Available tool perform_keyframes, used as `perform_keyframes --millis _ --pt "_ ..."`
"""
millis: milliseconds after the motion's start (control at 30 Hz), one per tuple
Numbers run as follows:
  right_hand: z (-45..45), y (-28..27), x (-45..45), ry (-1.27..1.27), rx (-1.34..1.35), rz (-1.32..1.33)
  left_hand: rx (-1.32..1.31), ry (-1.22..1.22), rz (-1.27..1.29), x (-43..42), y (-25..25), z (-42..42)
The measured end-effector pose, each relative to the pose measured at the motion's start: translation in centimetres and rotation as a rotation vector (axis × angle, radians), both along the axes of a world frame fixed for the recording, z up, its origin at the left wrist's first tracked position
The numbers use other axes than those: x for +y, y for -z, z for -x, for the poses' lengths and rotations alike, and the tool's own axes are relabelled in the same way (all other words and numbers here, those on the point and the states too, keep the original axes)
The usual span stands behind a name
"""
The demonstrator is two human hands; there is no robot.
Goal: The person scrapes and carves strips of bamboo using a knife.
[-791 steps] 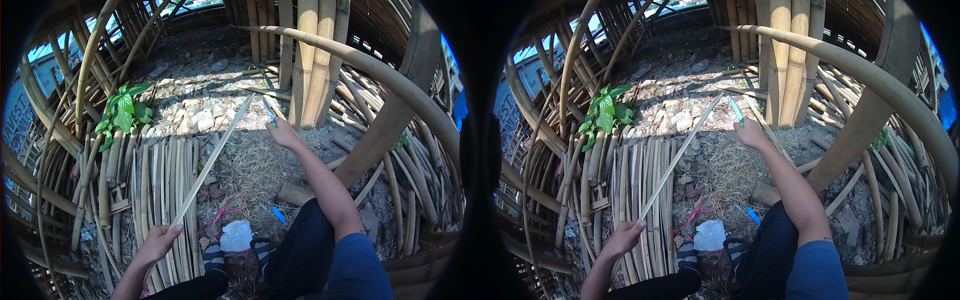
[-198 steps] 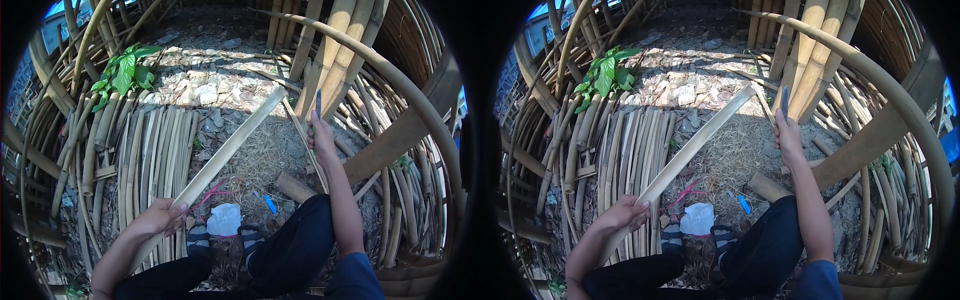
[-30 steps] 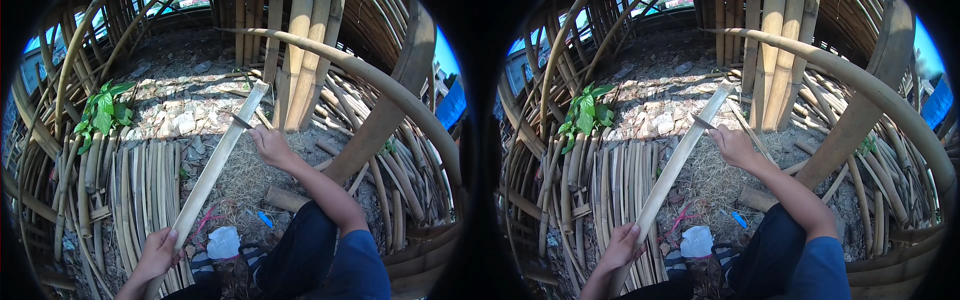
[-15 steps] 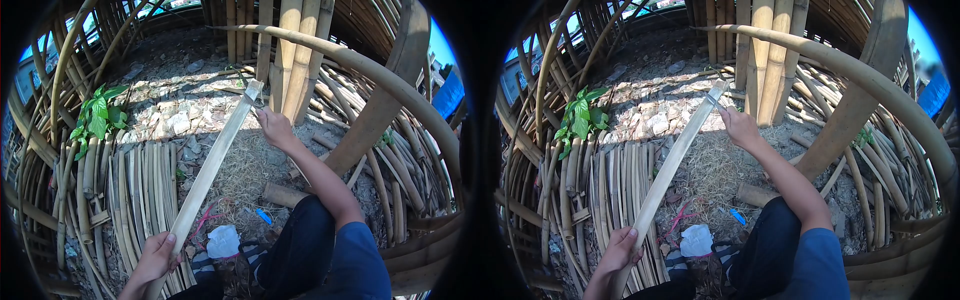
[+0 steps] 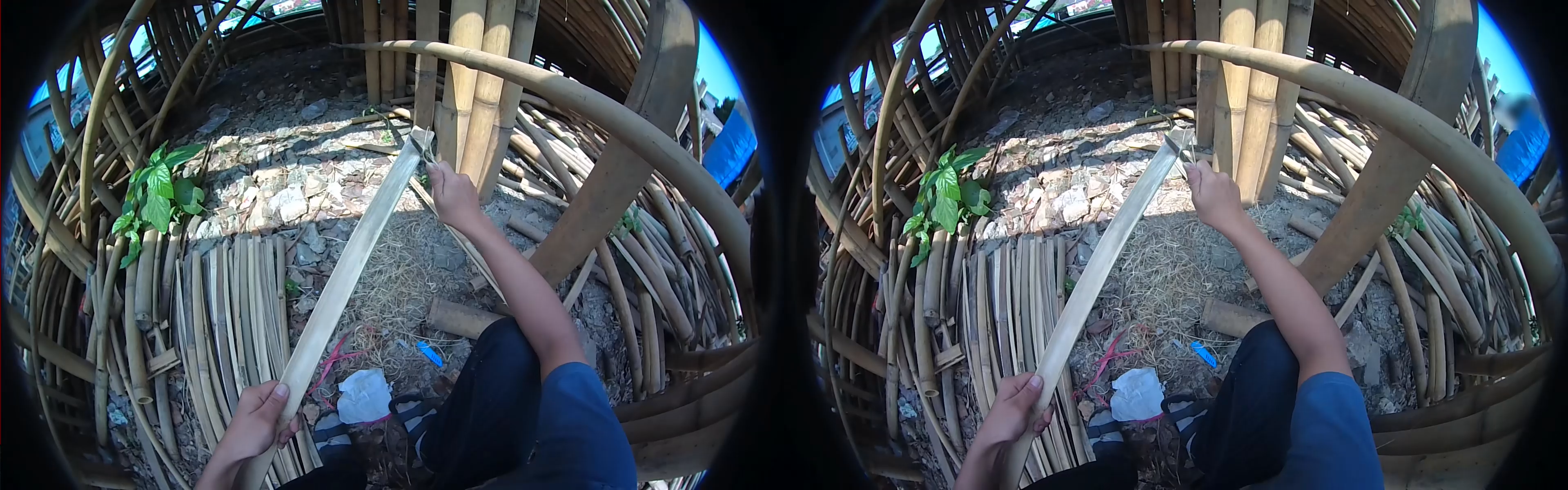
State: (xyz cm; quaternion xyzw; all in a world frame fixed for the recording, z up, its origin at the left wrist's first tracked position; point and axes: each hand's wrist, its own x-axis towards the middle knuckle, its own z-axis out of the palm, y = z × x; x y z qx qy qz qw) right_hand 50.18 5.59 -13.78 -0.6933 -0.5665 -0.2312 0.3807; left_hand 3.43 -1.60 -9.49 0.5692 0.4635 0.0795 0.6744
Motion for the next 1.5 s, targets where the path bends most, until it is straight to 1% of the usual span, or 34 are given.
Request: perform_keyframes --millis 33,67,133,200,233,267,333,367,433,467,533,567,600,667,700,767,800,867,900,967,1000,1067,1100,1167,1200,1267,1300,1400,1433,1500 --pt "0.4 0.1 0.0 -0.001 0.001 0.000 -0.005 0.002 0.007 0.1 0.2 0.1" --pt "0.8 0.1 -0.3 -0.150 0.313 0.040 -0.006 0.002 0.008 0.3 0.5 0.2" --pt "2.2 -0.8 -0.9 -0.451 0.932 0.121 -0.066 -0.031 0.103 0.6 1.3 0.5" --pt "3.3 -1.2 -1.0 -0.749 1.556 0.200 -0.078 -0.036 0.102 0.8 1.3 0.6" --pt "3.6 -0.2 -0.3 -0.607 1.233 0.177 -0.084 -0.040 0.106 0.7 1.3 0.6" --pt "4.1 0.4 -0.3 -0.607 1.235 0.174 -0.082 -0.038 0.104 0.7 1.2 0.6" --pt "7.0 0.1 -2.0 -0.463 0.283 0.055 -0.075 -0.076 0.079 0.7 0.9 0.7" --pt "7.8 -0.6 -2.8 -0.464 0.282 0.053 -0.075 -0.077 0.078 0.6 0.8 0.7" --pt "9.1 -1.9 -4.2 -0.413 -0.038 0.173 -0.077 -0.048 0.073 0.5 0.6 0.7" --pt "8.0 -2.1 -3.6 -0.413 -0.039 0.171 -0.078 -0.048 0.071 0.4 0.4 0.7" --pt "3.9 -1.6 -1.8 -0.006 0.054 0.121 -0.083 -0.005 0.089 0.0 0.0 0.9" --pt "2.1 -0.1 -2.3 -0.004 0.065 0.135 -0.073 -0.005 0.104 -0.5 -0.1 1.4" --pt "-0.5 1.0 -2.6 0.146 0.211 0.121 -0.070 -0.005 0.105 -0.5 -0.2 1.6" --pt "-4.3 0.7 -1.5 0.428 0.484 0.062 -0.095 -0.013 0.078 0.4 -0.5 1.3" --pt "-4.0 0.9 -1.5 0.424 0.479 0.064 -0.089 -0.022 0.084 0.4 -0.2 1.1" --pt "-2.9 3.0 -2.8 0.277 0.599 0.259 -0.065 -0.024 0.107 0.3 0.3 1.1" --pt "-2.3 3.1 -3.2 0.281 0.603 0.267 -0.054 -0.027 0.111 0.2 0.6 1.1" --pt "-0.9 1.5 -3.4 0.219 0.619 0.118 -0.047 -0.036 0.101 0.4 1.0 0.7" --pt "0.2 0.5 -3.4 0.215 0.616 0.115 -0.050 -0.038 0.097 0.5 0.9 0.7" --pt "2.6 -0.9 -3.9 0.060 0.603 -0.100 -0.048 -0.035 0.105 0.5 1.0 0.6" --pt "3.6 -1.0 -4.3 0.064 0.607 -0.100 -0.044 -0.032 0.106 0.5 0.9 0.5" --pt "5.0 -0.9 -4.8 -0.278 0.241 -0.021 -0.059 -0.043 0.131 0.5 0.7 0.3" --pt "5.6 -0.8 -4.9 -0.275 0.243 -0.024 -0.056 -0.041 0.128 0.5 0.6 0.3" --pt "6.4 -0.7 -4.9 -0.510 -0.068 0.045 -0.085 -0.048 0.175 0.5 0.5 0.5" --pt "6.4 -0.7 -4.6 -0.513 -0.070 0.045 -0.087 -0.050 0.174 0.6 0.5 0.7" --pt "5.9 -0.2 -3.6 -0.276 0.113 0.071 -0.171 -0.013 0.313 0.9 0.6 1.3" --pt "4.9 -0.7 -2.4 -0.067 0.298 0.086 -0.174 -0.014 0.315 1.0 0.8 1.5" --pt "4.6 -0.2 -2.9 -0.085 0.257 0.149 -0.206 -0.010 0.360 1.4 1.1 1.8" --pt "5.4 0.2 -3.4 -0.124 0.170 0.202 -0.213 -0.011 0.378 1.5 1.2 1.7" --pt "4.9 -0.3 -3.1 -0.083 0.197 0.189 -0.202 -0.012 0.410 1.4 1.3 1.8"
